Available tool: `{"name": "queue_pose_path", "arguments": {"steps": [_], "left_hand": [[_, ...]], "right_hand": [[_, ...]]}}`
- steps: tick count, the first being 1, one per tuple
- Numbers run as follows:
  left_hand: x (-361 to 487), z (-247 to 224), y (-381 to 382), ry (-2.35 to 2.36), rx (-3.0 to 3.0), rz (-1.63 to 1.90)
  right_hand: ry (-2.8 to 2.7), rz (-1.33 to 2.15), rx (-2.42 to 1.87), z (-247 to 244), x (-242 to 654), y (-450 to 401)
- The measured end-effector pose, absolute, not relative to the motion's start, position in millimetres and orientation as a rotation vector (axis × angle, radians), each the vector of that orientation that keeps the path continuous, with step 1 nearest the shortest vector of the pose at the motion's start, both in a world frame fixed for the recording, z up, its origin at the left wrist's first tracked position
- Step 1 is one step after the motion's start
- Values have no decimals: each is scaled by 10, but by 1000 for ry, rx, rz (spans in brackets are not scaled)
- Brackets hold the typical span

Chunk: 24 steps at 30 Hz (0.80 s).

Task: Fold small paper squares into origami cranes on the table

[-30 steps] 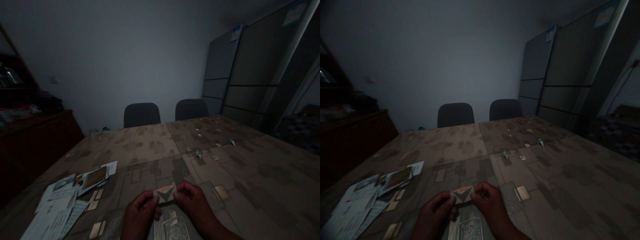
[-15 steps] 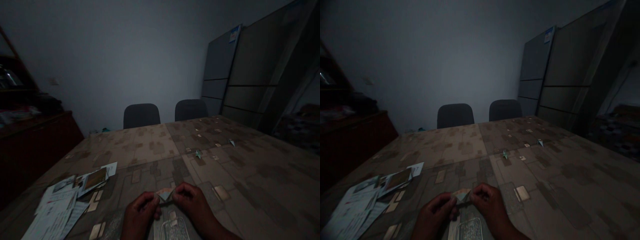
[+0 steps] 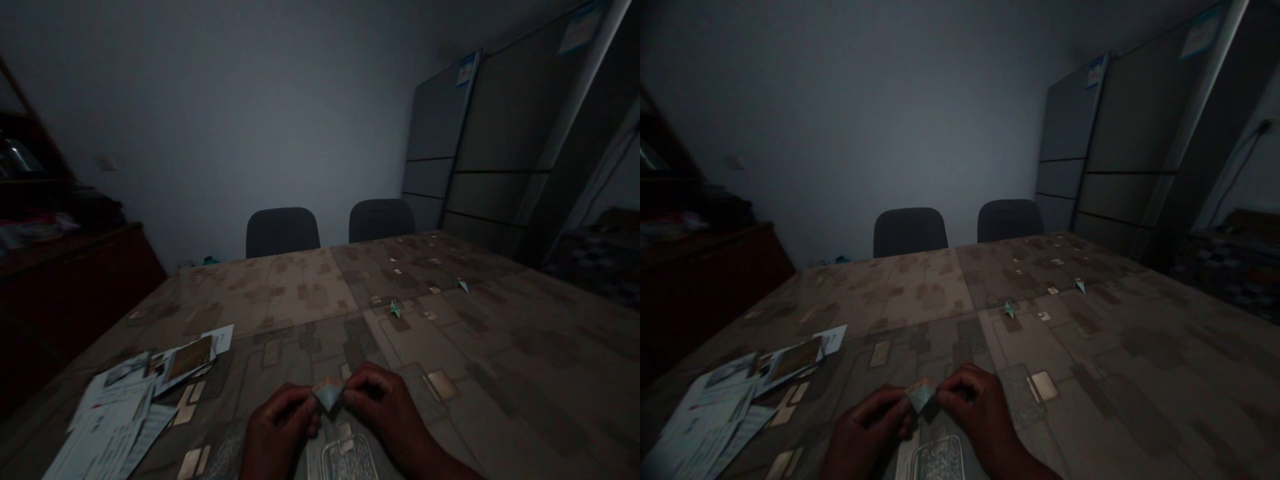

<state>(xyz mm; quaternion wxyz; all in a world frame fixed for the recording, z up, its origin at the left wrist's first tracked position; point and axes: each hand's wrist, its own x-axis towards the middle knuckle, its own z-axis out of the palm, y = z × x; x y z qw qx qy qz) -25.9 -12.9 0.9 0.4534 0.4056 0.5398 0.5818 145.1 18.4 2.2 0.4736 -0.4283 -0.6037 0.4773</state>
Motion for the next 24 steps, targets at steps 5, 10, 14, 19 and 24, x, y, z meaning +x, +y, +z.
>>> {"name": "queue_pose_path", "arguments": {"steps": [5,10,14,19,24], "left_hand": [[-248,-34,-126,1278,991,1451],[-254,-21,-121,1303,995,1435],[-258,20,-111,1337,963,1418],[-238,10,-109,1343,910,1418],[-240,-21,-106,1337,907,1407]], "right_hand": [[-1490,1138,-1065,1,1443,185],[-1500,1136,-1063,29,1447,180],[-1488,1143,-1080,28,1456,180],[-1490,1146,-1081,15,1444,187],[-1466,1166,-1103,25,1443,186]]}}
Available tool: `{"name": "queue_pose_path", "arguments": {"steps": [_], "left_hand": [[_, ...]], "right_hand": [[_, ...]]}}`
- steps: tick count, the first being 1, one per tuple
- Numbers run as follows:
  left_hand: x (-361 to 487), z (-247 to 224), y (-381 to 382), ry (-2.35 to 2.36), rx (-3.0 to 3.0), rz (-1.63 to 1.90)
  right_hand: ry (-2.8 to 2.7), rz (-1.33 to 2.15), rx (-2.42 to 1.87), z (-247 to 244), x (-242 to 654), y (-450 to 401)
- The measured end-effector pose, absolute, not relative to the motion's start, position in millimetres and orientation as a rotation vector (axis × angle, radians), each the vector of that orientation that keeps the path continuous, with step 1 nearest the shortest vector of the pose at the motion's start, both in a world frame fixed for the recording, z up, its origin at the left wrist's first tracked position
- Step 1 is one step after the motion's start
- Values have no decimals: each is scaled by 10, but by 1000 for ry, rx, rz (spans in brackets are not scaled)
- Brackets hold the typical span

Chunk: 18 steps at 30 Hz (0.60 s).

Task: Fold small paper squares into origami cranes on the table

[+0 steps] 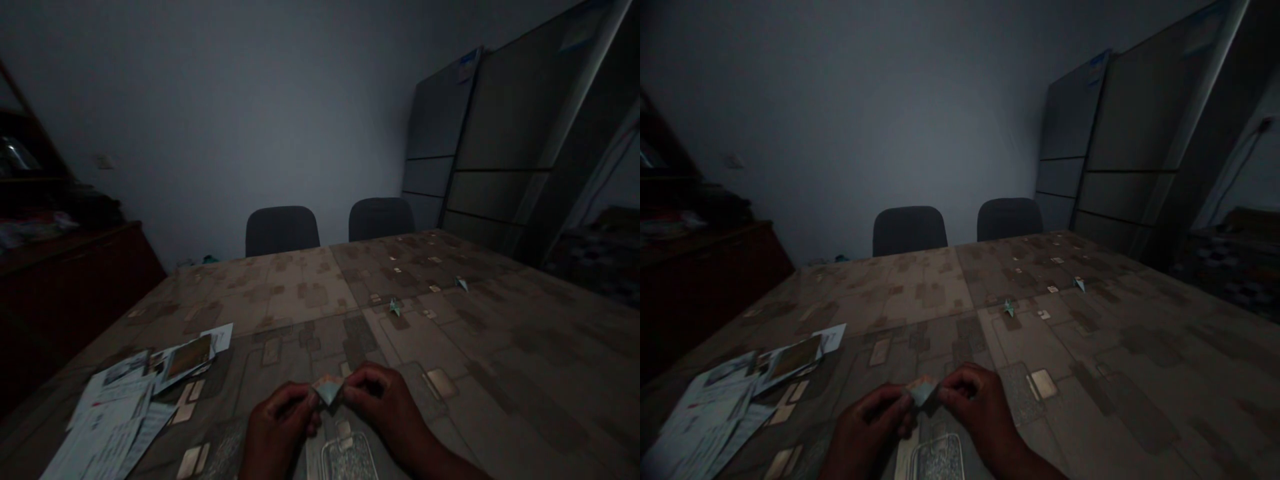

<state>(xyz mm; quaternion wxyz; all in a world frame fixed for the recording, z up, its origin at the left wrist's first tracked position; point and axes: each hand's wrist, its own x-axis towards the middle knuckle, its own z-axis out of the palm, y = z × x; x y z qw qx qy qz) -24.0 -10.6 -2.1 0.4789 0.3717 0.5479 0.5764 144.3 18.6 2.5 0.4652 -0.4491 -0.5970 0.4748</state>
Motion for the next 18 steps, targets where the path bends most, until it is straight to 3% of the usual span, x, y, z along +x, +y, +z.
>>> {"name": "queue_pose_path", "arguments": {"steps": [18], "left_hand": [[-260,-21,-116,1355,962,1371]], "right_hand": [[-1500,1140,-1129,12,1432,202]]}}
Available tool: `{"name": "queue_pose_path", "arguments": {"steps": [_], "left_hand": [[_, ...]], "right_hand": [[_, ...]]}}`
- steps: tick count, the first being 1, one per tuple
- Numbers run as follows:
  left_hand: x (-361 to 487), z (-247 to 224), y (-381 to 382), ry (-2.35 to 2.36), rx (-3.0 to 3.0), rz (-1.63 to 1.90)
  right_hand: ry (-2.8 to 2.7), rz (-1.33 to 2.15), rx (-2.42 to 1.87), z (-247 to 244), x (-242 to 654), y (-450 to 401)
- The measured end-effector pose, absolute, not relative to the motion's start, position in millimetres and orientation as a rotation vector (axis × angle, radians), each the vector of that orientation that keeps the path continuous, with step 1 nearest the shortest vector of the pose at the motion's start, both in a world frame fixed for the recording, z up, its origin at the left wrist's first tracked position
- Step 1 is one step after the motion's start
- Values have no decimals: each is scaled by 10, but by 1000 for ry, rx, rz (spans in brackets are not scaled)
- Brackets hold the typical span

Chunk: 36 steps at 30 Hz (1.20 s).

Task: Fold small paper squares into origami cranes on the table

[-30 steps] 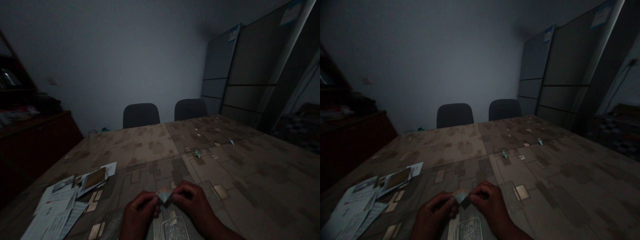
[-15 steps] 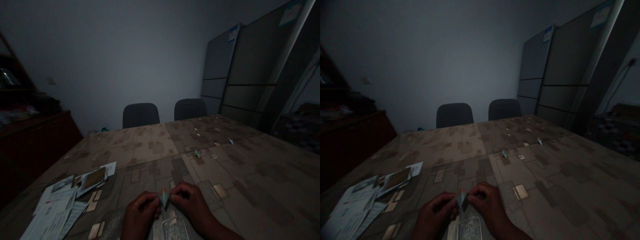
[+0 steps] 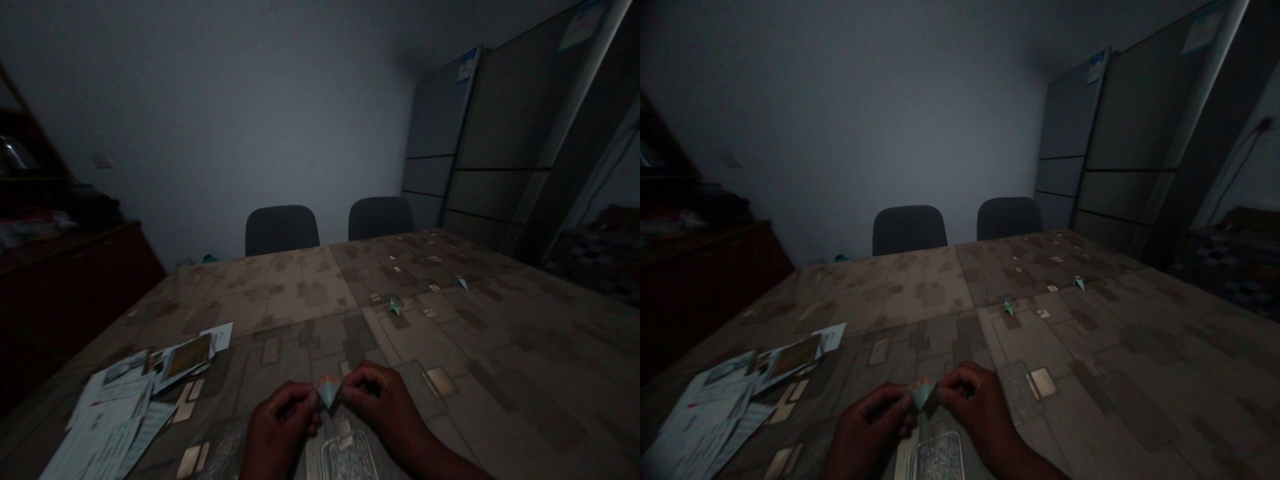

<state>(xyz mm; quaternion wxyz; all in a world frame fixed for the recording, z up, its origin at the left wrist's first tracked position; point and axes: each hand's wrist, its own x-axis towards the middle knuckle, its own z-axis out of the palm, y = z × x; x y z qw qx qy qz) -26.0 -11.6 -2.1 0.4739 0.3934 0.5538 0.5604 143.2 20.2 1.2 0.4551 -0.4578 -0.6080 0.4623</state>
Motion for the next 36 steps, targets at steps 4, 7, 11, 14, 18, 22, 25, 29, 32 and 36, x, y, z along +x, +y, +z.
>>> {"name": "queue_pose_path", "arguments": {"steps": [4,7,11,14,18,22,25,29,32,36], "left_hand": [[-260,-39,-111,1340,953,1377],[-249,-31,-109,1351,940,1382],[-234,-19,-110,1375,928,1381],[-234,-26,-114,1371,921,1384],[-242,-40,-118,1356,915,1386],[-247,-34,-107,1356,911,1388],[-249,-22,-98,1365,921,1363],[-250,-30,-94,1348,923,1363],[-265,-75,-82,1346,907,1359],[-309,-129,-59,1307,928,1313]], "right_hand": [[-1501,1149,-1123,-8,1431,202],[-1502,1138,-1123,-5,1432,192],[-1513,1130,-1127,4,1433,190],[-1518,1133,-1121,14,1433,196],[-1524,1124,-1127,-4,1432,208],[-1527,1110,-1126,-31,1430,210],[-1518,1114,-1111,-20,1425,203],[-1525,1113,-1128,6,1411,198],[-1528,1114,-1138,2,1407,201],[-1541,1125,-1129,-28,1416,206]]}}
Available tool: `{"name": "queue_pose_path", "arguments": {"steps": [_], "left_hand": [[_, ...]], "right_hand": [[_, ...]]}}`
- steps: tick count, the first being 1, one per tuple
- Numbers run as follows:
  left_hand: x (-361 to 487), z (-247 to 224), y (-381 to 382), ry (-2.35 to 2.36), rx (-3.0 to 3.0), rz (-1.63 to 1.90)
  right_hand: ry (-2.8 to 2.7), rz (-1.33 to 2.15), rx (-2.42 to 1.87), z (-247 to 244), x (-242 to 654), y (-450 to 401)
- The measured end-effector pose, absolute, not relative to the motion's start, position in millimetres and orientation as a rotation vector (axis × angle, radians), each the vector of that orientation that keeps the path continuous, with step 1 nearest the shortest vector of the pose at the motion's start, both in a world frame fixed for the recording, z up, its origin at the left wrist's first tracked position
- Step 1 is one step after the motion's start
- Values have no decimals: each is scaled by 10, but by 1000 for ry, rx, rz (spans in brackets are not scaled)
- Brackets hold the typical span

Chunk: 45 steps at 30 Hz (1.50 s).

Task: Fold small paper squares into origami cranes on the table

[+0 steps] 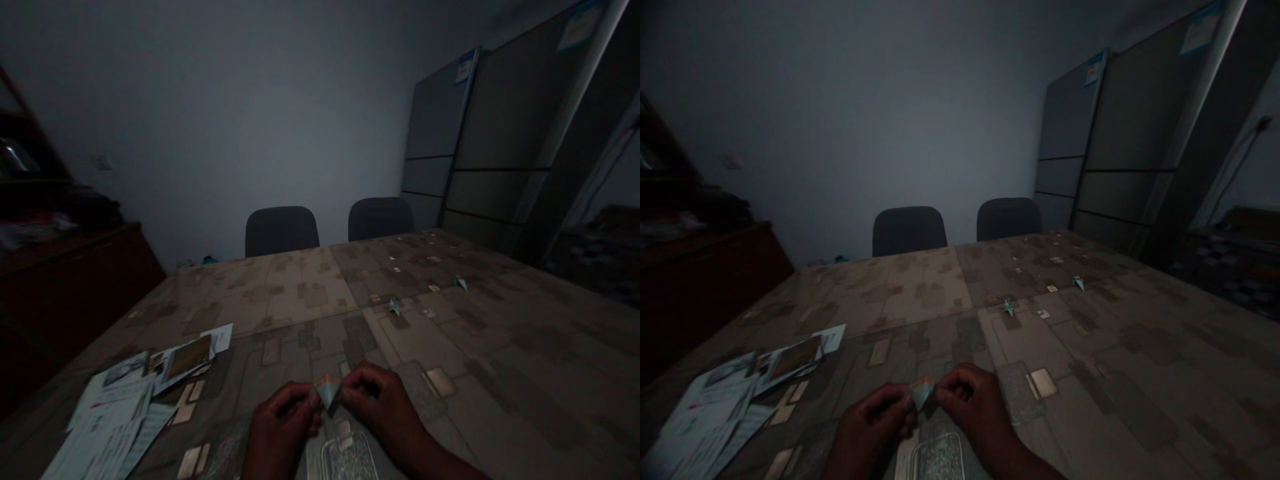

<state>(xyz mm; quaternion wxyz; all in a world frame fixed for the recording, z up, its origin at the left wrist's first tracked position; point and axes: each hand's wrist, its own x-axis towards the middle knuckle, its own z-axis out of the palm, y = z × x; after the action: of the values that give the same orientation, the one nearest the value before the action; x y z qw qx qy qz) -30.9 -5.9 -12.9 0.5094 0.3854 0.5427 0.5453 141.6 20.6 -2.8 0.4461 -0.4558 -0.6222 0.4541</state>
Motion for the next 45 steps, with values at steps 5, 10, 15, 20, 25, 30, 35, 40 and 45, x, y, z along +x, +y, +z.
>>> {"name": "queue_pose_path", "arguments": {"steps": [5,10,15,20,25,30,35,40,45], "left_hand": [[-297,-94,-75,1324,880,1346],[-213,16,-117,1304,838,1423],[-189,172,-142,1344,1171,1495],[-209,160,-100,1380,1055,1458],[-249,-8,-20,1247,767,1330],[-270,-83,24,1222,705,1285],[-252,-41,6,1252,677,1284],[-216,-3,1,1281,677,1305],[-203,-33,64,1253,764,1321]], "right_hand": [[-1538,1138,-1126,-58,1429,216],[-1434,1229,-1119,-18,1466,215],[-1428,1140,-1074,57,1518,193],[-1435,1126,-1103,28,1503,207],[-1363,1239,-1124,3,1493,249],[-1329,1316,-1157,43,1514,262],[-1329,1305,-1159,40,1510,269],[-1335,1291,-1161,10,1508,279],[-1396,1237,-1122,6,1522,252]]}}
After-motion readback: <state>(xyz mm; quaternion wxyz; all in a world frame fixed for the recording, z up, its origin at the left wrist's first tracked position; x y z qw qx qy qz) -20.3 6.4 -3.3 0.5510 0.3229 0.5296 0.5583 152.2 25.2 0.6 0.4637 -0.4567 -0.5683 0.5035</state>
